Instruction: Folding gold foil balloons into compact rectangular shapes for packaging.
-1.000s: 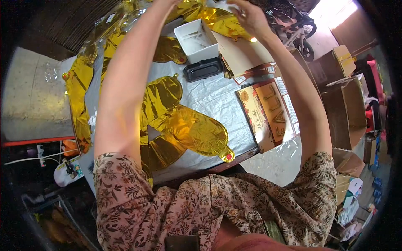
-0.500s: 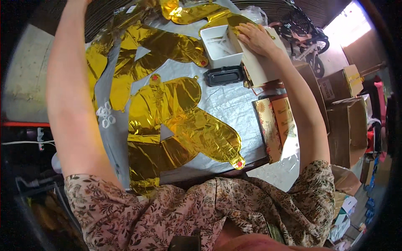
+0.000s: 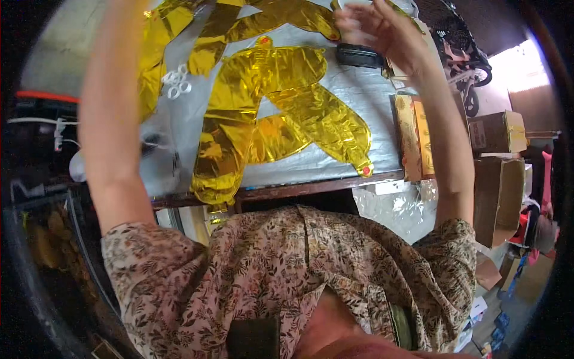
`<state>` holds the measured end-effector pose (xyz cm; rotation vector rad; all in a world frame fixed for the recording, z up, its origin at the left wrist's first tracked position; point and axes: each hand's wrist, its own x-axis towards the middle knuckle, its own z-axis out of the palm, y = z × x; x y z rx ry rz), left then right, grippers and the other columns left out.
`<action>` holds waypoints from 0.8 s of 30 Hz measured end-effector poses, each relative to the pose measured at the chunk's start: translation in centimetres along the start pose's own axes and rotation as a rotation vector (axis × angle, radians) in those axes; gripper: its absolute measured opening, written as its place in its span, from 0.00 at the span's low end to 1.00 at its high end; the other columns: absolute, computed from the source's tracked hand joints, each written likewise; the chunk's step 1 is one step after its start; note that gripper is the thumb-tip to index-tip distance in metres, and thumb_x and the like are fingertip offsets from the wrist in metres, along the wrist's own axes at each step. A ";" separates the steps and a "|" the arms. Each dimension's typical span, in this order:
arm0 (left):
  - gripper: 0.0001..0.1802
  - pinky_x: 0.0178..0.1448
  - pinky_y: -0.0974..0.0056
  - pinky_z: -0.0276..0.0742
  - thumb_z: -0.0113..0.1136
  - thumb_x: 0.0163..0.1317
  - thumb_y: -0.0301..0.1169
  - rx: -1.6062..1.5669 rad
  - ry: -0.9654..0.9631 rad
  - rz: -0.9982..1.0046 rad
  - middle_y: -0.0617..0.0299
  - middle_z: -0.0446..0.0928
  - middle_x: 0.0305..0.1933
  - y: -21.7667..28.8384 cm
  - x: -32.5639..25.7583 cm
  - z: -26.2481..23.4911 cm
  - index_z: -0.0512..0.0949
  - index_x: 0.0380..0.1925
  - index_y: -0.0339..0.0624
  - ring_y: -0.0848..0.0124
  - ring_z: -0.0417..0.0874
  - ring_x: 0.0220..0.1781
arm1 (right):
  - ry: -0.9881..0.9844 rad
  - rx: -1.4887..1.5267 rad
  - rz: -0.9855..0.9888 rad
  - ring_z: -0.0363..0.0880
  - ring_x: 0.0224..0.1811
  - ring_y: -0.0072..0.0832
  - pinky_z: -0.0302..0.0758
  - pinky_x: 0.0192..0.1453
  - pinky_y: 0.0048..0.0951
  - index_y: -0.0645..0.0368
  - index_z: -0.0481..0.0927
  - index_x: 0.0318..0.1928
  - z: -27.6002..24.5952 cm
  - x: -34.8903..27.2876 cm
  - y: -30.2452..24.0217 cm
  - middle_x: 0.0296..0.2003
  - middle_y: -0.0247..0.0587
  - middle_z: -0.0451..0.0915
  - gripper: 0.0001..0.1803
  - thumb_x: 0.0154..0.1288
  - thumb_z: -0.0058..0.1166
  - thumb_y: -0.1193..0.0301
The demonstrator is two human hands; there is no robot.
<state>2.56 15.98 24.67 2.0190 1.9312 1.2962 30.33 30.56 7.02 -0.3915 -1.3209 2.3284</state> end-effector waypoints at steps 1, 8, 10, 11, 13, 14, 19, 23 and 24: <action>0.14 0.52 0.61 0.80 0.69 0.64 0.34 -0.049 -0.087 -0.083 0.61 0.85 0.41 -1.1 -1.7 -0.1 0.85 0.46 0.41 0.72 0.83 0.42 | 0.032 -0.018 0.023 0.79 0.67 0.41 0.76 0.69 0.43 0.63 0.75 0.66 2.4 -0.2 1.9 0.64 0.51 0.79 0.32 0.76 0.51 0.50; 0.13 0.51 0.54 0.84 0.67 0.61 0.22 -0.267 -0.189 0.077 0.55 0.88 0.43 -1.9 -21.5 10.1 0.85 0.47 0.42 0.63 0.89 0.43 | 0.048 0.238 0.195 0.83 0.62 0.46 0.83 0.64 0.53 0.74 0.67 0.68 7.9 -4.3 11.9 0.62 0.61 0.78 0.49 0.75 0.45 0.35; 0.18 0.63 0.44 0.82 0.67 0.57 0.18 -0.151 -0.212 0.264 0.54 0.86 0.54 -2.5 -25.1 11.7 0.84 0.48 0.42 0.57 0.87 0.57 | 0.235 0.084 0.228 0.87 0.49 0.36 0.87 0.54 0.42 0.70 0.72 0.64 9.5 -5.3 13.2 0.52 0.49 0.84 0.43 0.74 0.51 0.38; 0.21 0.68 0.44 0.78 0.69 0.56 0.19 -0.070 -0.266 0.306 0.55 0.83 0.63 -2.3 -26.4 11.9 0.84 0.51 0.44 0.56 0.83 0.66 | 0.361 0.014 0.200 0.89 0.40 0.30 0.88 0.48 0.36 0.68 0.75 0.62 9.2 -5.4 15.2 0.48 0.44 0.87 0.40 0.76 0.51 0.40; 0.20 0.77 0.37 0.68 0.64 0.58 0.16 -0.088 -0.336 0.289 0.51 0.79 0.67 -1.7 -28.6 11.7 0.84 0.51 0.43 0.56 0.78 0.71 | 0.404 -0.107 0.312 0.87 0.31 0.27 0.86 0.41 0.30 0.66 0.82 0.53 7.2 -5.8 16.2 0.42 0.41 0.87 0.25 0.76 0.58 0.53; 0.18 0.78 0.35 0.68 0.63 0.59 0.15 -0.115 -0.298 0.296 0.49 0.79 0.66 -1.9 -29.7 11.9 0.84 0.49 0.42 0.54 0.80 0.69 | 0.400 -0.166 0.292 0.86 0.30 0.26 0.85 0.39 0.29 0.64 0.84 0.47 8.0 -6.0 16.2 0.39 0.41 0.88 0.17 0.75 0.60 0.60; 0.26 0.72 0.50 0.76 0.74 0.59 0.40 -0.282 -0.532 0.334 0.53 0.78 0.69 -3.2 -31.5 7.0 0.83 0.56 0.44 0.56 0.78 0.71 | 0.533 -0.295 0.326 0.80 0.22 0.21 0.77 0.28 0.24 0.61 0.85 0.32 10.3 -7.2 15.1 0.25 0.34 0.85 0.09 0.67 0.68 0.70; 0.21 0.65 0.51 0.81 0.69 0.65 0.43 -0.118 -0.405 0.311 0.51 0.82 0.63 -7.6 -30.4 3.9 0.85 0.52 0.40 0.59 0.83 0.65 | 0.467 -0.457 0.416 0.77 0.19 0.22 0.71 0.21 0.23 0.57 0.78 0.25 6.1 -8.9 14.6 0.26 0.37 0.84 0.16 0.61 0.75 0.70; 0.18 0.64 0.51 0.82 0.68 0.67 0.41 -0.089 -0.366 0.280 0.50 0.85 0.59 -9.1 -29.8 3.8 0.86 0.50 0.40 0.58 0.86 0.61 | 0.453 -0.437 0.383 0.76 0.18 0.21 0.69 0.20 0.23 0.57 0.79 0.25 5.3 -9.3 15.0 0.25 0.36 0.84 0.16 0.60 0.75 0.69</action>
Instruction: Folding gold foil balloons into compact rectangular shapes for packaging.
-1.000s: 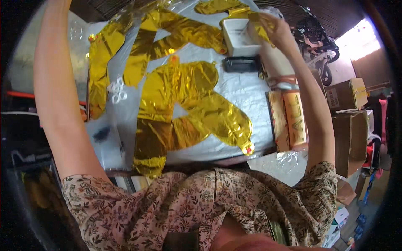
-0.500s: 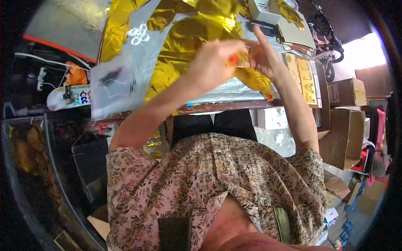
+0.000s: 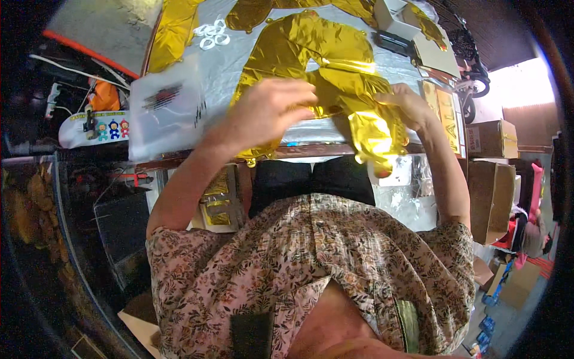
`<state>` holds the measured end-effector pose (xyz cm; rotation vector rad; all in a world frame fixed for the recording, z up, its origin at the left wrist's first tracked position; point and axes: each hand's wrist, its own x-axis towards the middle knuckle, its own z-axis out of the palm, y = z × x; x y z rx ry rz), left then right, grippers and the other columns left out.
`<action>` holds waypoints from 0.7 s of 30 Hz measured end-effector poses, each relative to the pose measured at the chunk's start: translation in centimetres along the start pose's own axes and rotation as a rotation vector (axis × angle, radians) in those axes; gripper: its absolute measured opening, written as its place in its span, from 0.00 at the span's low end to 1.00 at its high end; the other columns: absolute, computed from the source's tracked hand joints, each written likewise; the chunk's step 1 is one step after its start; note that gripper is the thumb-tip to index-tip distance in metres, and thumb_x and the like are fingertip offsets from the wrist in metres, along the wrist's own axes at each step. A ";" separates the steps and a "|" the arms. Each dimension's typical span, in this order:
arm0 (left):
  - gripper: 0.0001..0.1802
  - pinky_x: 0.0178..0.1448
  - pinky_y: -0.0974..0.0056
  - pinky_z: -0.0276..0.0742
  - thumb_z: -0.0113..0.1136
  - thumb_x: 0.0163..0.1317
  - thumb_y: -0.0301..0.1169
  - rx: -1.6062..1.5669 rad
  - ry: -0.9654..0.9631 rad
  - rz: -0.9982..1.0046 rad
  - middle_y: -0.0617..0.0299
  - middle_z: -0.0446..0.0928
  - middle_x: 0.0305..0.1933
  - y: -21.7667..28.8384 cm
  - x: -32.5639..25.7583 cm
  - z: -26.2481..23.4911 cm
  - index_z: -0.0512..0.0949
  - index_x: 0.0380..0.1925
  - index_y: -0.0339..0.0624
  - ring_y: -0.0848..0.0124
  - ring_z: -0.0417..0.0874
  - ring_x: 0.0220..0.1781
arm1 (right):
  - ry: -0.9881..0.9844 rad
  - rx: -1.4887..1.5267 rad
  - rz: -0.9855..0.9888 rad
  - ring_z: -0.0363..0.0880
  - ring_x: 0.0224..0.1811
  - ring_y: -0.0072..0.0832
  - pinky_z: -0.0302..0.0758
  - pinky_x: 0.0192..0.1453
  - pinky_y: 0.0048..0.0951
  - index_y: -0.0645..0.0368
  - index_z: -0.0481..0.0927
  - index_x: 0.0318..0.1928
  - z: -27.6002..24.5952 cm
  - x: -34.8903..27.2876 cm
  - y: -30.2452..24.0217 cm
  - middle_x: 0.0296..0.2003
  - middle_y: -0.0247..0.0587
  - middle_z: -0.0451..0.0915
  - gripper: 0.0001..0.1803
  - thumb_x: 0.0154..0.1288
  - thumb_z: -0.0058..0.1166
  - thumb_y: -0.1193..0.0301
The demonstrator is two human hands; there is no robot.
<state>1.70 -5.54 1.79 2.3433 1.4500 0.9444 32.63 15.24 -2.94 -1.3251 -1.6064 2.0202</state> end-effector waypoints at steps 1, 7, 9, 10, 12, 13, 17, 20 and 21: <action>0.12 0.63 0.54 0.82 0.69 0.66 0.32 0.000 0.058 0.025 0.50 0.86 0.56 -1.3 0.3 -0.3 0.86 0.47 0.38 0.53 0.87 0.57 | -0.073 -0.085 0.022 0.73 0.15 0.21 0.66 0.18 0.21 0.59 0.81 0.23 -1.9 0.7 0.5 0.20 0.36 0.82 0.15 0.60 0.76 0.69; 0.12 0.59 0.54 0.83 0.65 0.68 0.30 0.123 0.090 -0.091 0.50 0.86 0.54 -8.5 1.6 -0.3 0.85 0.48 0.36 0.50 0.87 0.55 | -0.081 -0.038 0.049 0.72 0.16 0.20 0.68 0.21 0.24 0.53 0.76 0.22 0.5 0.3 -3.1 0.19 0.30 0.78 0.18 0.57 0.77 0.74; 0.12 0.59 0.53 0.83 0.65 0.68 0.30 0.146 0.079 -0.122 0.50 0.86 0.55 -9.7 2.5 0.2 0.85 0.48 0.37 0.49 0.87 0.54 | -0.047 -0.061 0.041 0.74 0.20 0.19 0.70 0.24 0.24 0.52 0.73 0.24 -0.3 0.9 -3.1 0.22 0.29 0.77 0.20 0.56 0.78 0.74; 0.13 0.60 0.53 0.82 0.65 0.68 0.30 0.192 0.087 -0.091 0.50 0.86 0.55 -10.1 3.0 0.6 0.85 0.49 0.38 0.50 0.86 0.55 | -0.013 -0.064 0.070 0.75 0.21 0.20 0.71 0.25 0.24 0.53 0.73 0.26 -0.2 0.3 -3.8 0.23 0.29 0.77 0.20 0.56 0.78 0.74; 0.13 0.61 0.53 0.81 0.65 0.68 0.31 0.239 0.092 -0.063 0.51 0.85 0.56 -11.0 3.6 1.2 0.85 0.50 0.38 0.50 0.86 0.56 | -0.038 -0.117 0.033 0.70 0.15 0.17 0.60 0.18 0.23 0.61 0.83 0.30 -0.4 0.4 -3.2 0.19 0.30 0.77 0.12 0.61 0.72 0.67; 0.14 0.63 0.52 0.79 0.65 0.68 0.32 0.282 0.092 -0.069 0.52 0.85 0.57 -11.4 4.0 1.6 0.85 0.51 0.40 0.52 0.84 0.58 | -0.036 -0.115 0.034 0.70 0.15 0.17 0.60 0.18 0.23 0.61 0.83 0.30 -0.5 0.2 -3.1 0.19 0.30 0.77 0.12 0.61 0.72 0.67; 0.16 0.67 0.51 0.73 0.65 0.67 0.33 0.398 0.094 -0.103 0.57 0.82 0.62 -12.6 4.5 2.4 0.84 0.54 0.44 0.56 0.78 0.65 | 0.020 -0.054 0.125 0.77 0.22 0.20 0.74 0.27 0.24 0.56 0.79 0.30 -1.6 0.3 -3.0 0.25 0.30 0.82 0.14 0.58 0.76 0.73; 0.17 0.67 0.52 0.72 0.66 0.67 0.34 0.365 0.114 -0.097 0.58 0.81 0.63 -12.7 4.4 2.4 0.84 0.55 0.44 0.57 0.77 0.66 | -0.129 -0.099 0.096 0.77 0.19 0.18 0.72 0.24 0.23 0.61 0.85 0.30 -1.7 0.2 -3.2 0.23 0.32 0.83 0.10 0.61 0.73 0.70; 0.17 0.67 0.52 0.72 0.66 0.67 0.34 0.365 0.111 -0.098 0.58 0.81 0.63 -12.8 4.4 2.5 0.84 0.55 0.44 0.57 0.77 0.66 | -0.131 -0.097 0.097 0.77 0.19 0.18 0.72 0.24 0.23 0.61 0.85 0.30 -1.7 0.1 -3.3 0.23 0.32 0.83 0.10 0.61 0.73 0.70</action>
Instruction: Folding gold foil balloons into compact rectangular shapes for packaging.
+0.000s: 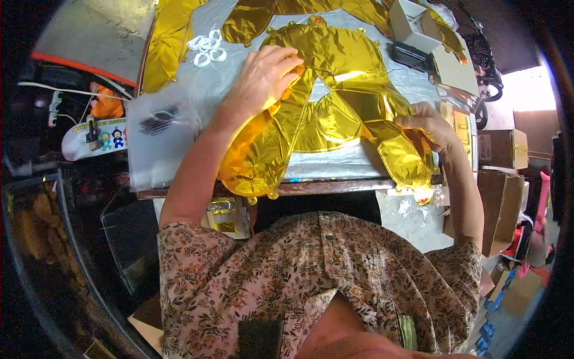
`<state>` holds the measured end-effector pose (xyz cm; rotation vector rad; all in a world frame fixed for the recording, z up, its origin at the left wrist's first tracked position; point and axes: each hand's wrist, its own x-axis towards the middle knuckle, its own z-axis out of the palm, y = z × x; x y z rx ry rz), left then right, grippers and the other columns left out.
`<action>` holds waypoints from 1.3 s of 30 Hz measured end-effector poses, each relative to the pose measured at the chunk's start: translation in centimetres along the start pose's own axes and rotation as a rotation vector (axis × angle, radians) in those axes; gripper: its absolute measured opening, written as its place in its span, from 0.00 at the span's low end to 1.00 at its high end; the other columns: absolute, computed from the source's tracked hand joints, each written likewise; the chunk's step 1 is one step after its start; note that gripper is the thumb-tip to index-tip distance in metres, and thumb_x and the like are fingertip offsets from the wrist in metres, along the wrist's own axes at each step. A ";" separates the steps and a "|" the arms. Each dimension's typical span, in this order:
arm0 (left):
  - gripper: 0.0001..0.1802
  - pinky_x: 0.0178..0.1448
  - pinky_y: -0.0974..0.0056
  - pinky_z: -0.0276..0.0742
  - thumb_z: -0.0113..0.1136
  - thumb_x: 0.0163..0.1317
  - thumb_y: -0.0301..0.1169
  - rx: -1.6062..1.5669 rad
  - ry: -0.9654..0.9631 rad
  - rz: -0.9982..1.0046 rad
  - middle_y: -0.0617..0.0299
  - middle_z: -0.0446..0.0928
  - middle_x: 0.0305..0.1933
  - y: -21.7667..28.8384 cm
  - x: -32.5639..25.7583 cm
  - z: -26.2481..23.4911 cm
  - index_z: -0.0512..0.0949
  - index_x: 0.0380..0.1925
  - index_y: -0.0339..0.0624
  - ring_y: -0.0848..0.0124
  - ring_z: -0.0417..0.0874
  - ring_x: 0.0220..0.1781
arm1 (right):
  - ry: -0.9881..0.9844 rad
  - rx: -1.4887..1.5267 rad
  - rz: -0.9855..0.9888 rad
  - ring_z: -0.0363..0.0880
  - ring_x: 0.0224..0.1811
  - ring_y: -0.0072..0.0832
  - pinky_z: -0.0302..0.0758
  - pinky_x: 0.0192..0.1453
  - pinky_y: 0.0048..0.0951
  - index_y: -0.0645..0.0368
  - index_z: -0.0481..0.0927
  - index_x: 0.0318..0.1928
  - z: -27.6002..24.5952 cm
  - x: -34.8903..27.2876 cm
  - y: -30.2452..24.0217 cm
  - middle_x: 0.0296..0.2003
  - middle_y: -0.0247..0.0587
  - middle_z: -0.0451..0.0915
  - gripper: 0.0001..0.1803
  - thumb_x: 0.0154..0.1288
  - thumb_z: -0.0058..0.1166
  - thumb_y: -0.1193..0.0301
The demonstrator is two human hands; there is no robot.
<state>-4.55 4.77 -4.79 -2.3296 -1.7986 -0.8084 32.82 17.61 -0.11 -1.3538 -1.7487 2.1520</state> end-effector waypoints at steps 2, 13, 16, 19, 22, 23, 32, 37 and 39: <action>0.16 0.62 0.54 0.74 0.66 0.65 0.35 -0.020 0.036 0.017 0.61 0.82 0.58 0.0 -0.1 0.0 0.86 0.52 0.45 0.60 0.79 0.61 | -0.014 -0.040 0.025 0.77 0.19 0.18 0.72 0.24 0.22 0.61 0.85 0.30 -0.1 -0.3 0.0 0.23 0.31 0.83 0.09 0.62 0.72 0.70; 0.13 0.60 0.53 0.77 0.70 0.64 0.30 -0.131 0.089 -0.019 0.56 0.85 0.54 -0.3 -0.5 0.5 0.85 0.47 0.39 0.55 0.83 0.56 | 0.100 -0.149 -0.068 0.76 0.26 0.15 0.71 0.31 0.21 0.66 0.87 0.43 2.1 -1.0 0.2 0.30 0.30 0.85 0.14 0.69 0.69 0.65; 0.13 0.60 0.53 0.77 0.70 0.63 0.31 -0.135 0.094 -0.032 0.56 0.85 0.53 -0.4 -0.6 0.5 0.85 0.46 0.38 0.55 0.84 0.55 | 0.155 -0.164 -0.113 0.74 0.27 0.14 0.70 0.31 0.22 0.66 0.87 0.42 3.2 -0.9 0.0 0.29 0.28 0.83 0.13 0.70 0.68 0.66; 0.14 0.61 0.53 0.77 0.71 0.63 0.31 -0.131 0.086 -0.044 0.55 0.85 0.53 -0.4 -0.7 0.6 0.85 0.46 0.38 0.55 0.84 0.56 | 0.159 -0.187 -0.136 0.73 0.28 0.14 0.69 0.32 0.23 0.66 0.87 0.39 3.2 -0.9 -0.6 0.28 0.28 0.82 0.14 0.69 0.69 0.64; 0.13 0.60 0.54 0.78 0.70 0.63 0.31 -0.128 0.092 -0.047 0.55 0.85 0.53 -0.2 -0.6 0.6 0.85 0.46 0.37 0.55 0.84 0.55 | 0.146 -0.268 -0.129 0.74 0.29 0.16 0.69 0.32 0.25 0.66 0.87 0.37 2.7 -0.7 -0.8 0.27 0.28 0.81 0.15 0.67 0.69 0.64; 0.13 0.60 0.54 0.78 0.70 0.63 0.30 -0.128 0.097 -0.046 0.55 0.86 0.53 0.0 -0.4 0.5 0.85 0.45 0.37 0.55 0.85 0.55 | 0.164 -0.326 -0.132 0.74 0.29 0.16 0.69 0.32 0.26 0.66 0.86 0.36 2.5 -0.8 -0.7 0.27 0.28 0.81 0.15 0.66 0.69 0.64; 0.10 0.58 0.54 0.82 0.65 0.65 0.28 -0.227 0.121 0.137 0.54 0.85 0.51 -0.4 5.8 0.8 0.86 0.45 0.39 0.52 0.84 0.52 | 0.117 -0.283 -0.103 0.77 0.28 0.15 0.73 0.32 0.21 0.68 0.87 0.47 1.3 0.0 0.2 0.32 0.30 0.85 0.13 0.69 0.65 0.72; 0.12 0.62 0.54 0.80 0.65 0.67 0.31 -0.094 -0.050 0.163 0.54 0.85 0.51 -0.3 8.1 3.2 0.84 0.47 0.37 0.53 0.84 0.57 | 0.103 -0.254 -0.136 0.77 0.27 0.15 0.73 0.32 0.21 0.69 0.87 0.47 1.3 -0.1 0.6 0.30 0.30 0.85 0.13 0.69 0.66 0.71; 0.13 0.63 0.54 0.80 0.65 0.67 0.33 -0.115 -0.086 0.103 0.53 0.85 0.52 -0.1 7.8 3.5 0.84 0.47 0.38 0.53 0.83 0.57 | 0.089 -0.261 -0.146 0.77 0.28 0.15 0.74 0.32 0.21 0.69 0.87 0.47 1.7 -0.1 0.2 0.31 0.30 0.85 0.12 0.70 0.65 0.72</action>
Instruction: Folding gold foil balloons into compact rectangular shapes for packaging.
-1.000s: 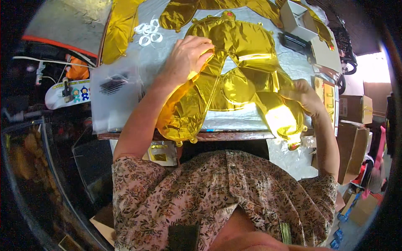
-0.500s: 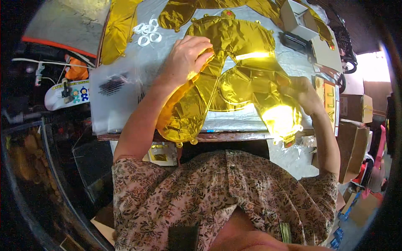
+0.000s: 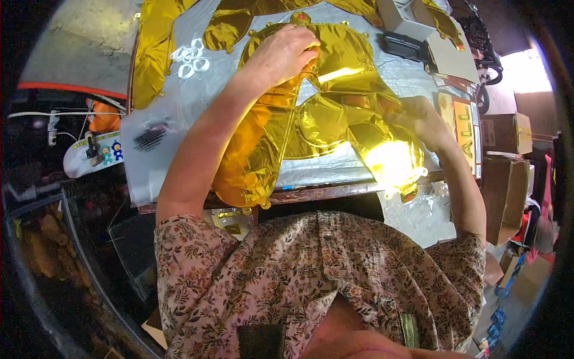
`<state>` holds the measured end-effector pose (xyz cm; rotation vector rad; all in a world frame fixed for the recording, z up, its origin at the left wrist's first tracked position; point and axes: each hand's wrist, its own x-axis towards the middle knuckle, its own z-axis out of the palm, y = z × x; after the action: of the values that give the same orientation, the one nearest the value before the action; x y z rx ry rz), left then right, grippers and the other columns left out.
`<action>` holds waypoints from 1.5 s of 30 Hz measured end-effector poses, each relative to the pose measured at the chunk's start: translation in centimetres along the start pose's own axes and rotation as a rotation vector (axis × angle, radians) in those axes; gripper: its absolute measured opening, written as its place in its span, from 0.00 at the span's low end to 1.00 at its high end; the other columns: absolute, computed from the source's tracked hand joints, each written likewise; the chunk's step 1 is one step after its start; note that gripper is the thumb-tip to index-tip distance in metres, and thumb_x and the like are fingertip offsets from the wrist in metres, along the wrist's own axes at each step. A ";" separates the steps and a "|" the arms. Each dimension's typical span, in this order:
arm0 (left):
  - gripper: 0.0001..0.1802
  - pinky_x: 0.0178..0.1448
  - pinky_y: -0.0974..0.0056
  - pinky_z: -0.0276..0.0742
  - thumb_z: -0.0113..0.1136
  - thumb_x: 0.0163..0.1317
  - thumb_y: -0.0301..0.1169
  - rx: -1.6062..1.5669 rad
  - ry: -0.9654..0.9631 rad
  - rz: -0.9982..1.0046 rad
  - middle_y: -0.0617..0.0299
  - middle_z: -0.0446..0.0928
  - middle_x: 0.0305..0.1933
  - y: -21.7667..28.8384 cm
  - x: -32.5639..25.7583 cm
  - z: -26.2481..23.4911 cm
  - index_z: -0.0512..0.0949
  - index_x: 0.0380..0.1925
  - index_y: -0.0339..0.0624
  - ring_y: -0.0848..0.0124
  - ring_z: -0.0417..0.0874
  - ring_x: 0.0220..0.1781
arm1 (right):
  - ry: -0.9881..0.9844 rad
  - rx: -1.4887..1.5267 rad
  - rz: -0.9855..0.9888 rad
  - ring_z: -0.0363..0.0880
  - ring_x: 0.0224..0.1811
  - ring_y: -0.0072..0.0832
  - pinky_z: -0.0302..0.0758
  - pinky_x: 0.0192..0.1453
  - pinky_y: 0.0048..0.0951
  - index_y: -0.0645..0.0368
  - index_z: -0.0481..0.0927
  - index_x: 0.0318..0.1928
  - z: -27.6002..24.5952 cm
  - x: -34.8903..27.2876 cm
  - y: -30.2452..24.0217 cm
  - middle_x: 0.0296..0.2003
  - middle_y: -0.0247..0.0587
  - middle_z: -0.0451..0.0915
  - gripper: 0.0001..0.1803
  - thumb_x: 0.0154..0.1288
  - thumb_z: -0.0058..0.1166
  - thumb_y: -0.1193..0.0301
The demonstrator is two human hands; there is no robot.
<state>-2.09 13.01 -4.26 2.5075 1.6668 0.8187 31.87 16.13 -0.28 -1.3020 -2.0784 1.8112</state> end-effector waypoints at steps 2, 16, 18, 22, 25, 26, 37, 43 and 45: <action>0.14 0.63 0.54 0.79 0.65 0.67 0.34 -0.020 -0.024 -0.066 0.53 0.85 0.52 0.0 -0.3 0.3 0.84 0.48 0.38 0.53 0.83 0.57 | 0.005 -0.029 0.021 0.77 0.28 0.15 0.74 0.33 0.21 0.70 0.87 0.47 -0.2 -0.4 -0.6 0.30 0.30 0.85 0.12 0.70 0.65 0.71; 0.17 0.60 0.52 0.79 0.68 0.64 0.42 -0.010 0.063 0.037 0.54 0.85 0.49 -0.4 0.0 0.6 0.85 0.46 0.42 0.51 0.82 0.54 | 0.544 -0.747 -0.153 0.87 0.46 0.45 0.81 0.50 0.40 0.61 0.80 0.59 0.3 -4.6 1.1 0.46 0.47 0.86 0.26 0.70 0.65 0.55; 0.19 0.61 0.53 0.79 0.70 0.64 0.43 0.016 0.037 0.044 0.53 0.84 0.51 0.1 -0.1 0.4 0.84 0.49 0.41 0.52 0.83 0.56 | 0.564 -0.870 -0.174 0.87 0.48 0.47 0.82 0.51 0.42 0.62 0.79 0.61 1.6 -5.0 1.2 0.49 0.50 0.85 0.28 0.69 0.65 0.56; 0.30 0.63 0.54 0.78 0.74 0.60 0.52 0.090 -0.044 0.047 0.53 0.82 0.53 1.6 0.2 -0.2 0.82 0.54 0.44 0.52 0.82 0.57 | 0.638 -0.952 -0.131 0.86 0.45 0.52 0.82 0.49 0.46 0.63 0.79 0.51 3.2 -4.3 1.9 0.49 0.56 0.82 0.29 0.63 0.69 0.52; 0.35 0.64 0.54 0.78 0.73 0.58 0.58 0.164 -0.097 0.054 0.54 0.80 0.55 2.4 0.1 -0.6 0.81 0.59 0.49 0.52 0.80 0.58 | 0.691 -0.947 -0.140 0.85 0.42 0.54 0.81 0.48 0.49 0.64 0.78 0.43 3.8 -3.6 2.2 0.43 0.57 0.83 0.27 0.60 0.71 0.52; 0.38 0.65 0.54 0.77 0.73 0.57 0.60 0.184 -0.130 0.040 0.54 0.79 0.57 2.5 0.0 -0.7 0.81 0.62 0.52 0.52 0.79 0.59 | 0.694 -0.931 -0.134 0.85 0.42 0.54 0.80 0.48 0.49 0.64 0.78 0.42 4.0 -3.5 2.0 0.40 0.57 0.84 0.26 0.60 0.71 0.53; 0.45 0.71 0.48 0.74 0.68 0.54 0.68 0.244 -0.284 -0.086 0.51 0.73 0.66 2.4 0.6 -0.3 0.75 0.69 0.62 0.45 0.75 0.64 | 0.537 -0.647 -0.095 0.86 0.38 0.40 0.79 0.44 0.39 0.68 0.85 0.43 1.7 -3.0 2.8 0.36 0.56 0.86 0.21 0.61 0.73 0.62; 0.49 0.75 0.46 0.71 0.67 0.52 0.72 0.230 -0.354 -0.147 0.48 0.69 0.71 3.0 0.9 -0.8 0.73 0.72 0.63 0.43 0.71 0.68 | 0.574 -0.633 -0.054 0.86 0.35 0.35 0.79 0.43 0.39 0.67 0.86 0.47 1.7 -3.3 2.3 0.34 0.55 0.87 0.20 0.62 0.72 0.64; 0.49 0.75 0.44 0.70 0.67 0.53 0.72 0.235 -0.366 -0.140 0.47 0.67 0.73 2.8 0.7 -0.8 0.72 0.72 0.66 0.42 0.70 0.69 | 0.533 -0.597 -0.027 0.86 0.35 0.33 0.79 0.43 0.38 0.68 0.86 0.46 1.5 -3.2 2.1 0.34 0.52 0.87 0.20 0.62 0.72 0.64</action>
<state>0.21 12.20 -2.47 2.4466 1.8614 0.1442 34.10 12.77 -1.06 -1.6267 -2.3403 0.7003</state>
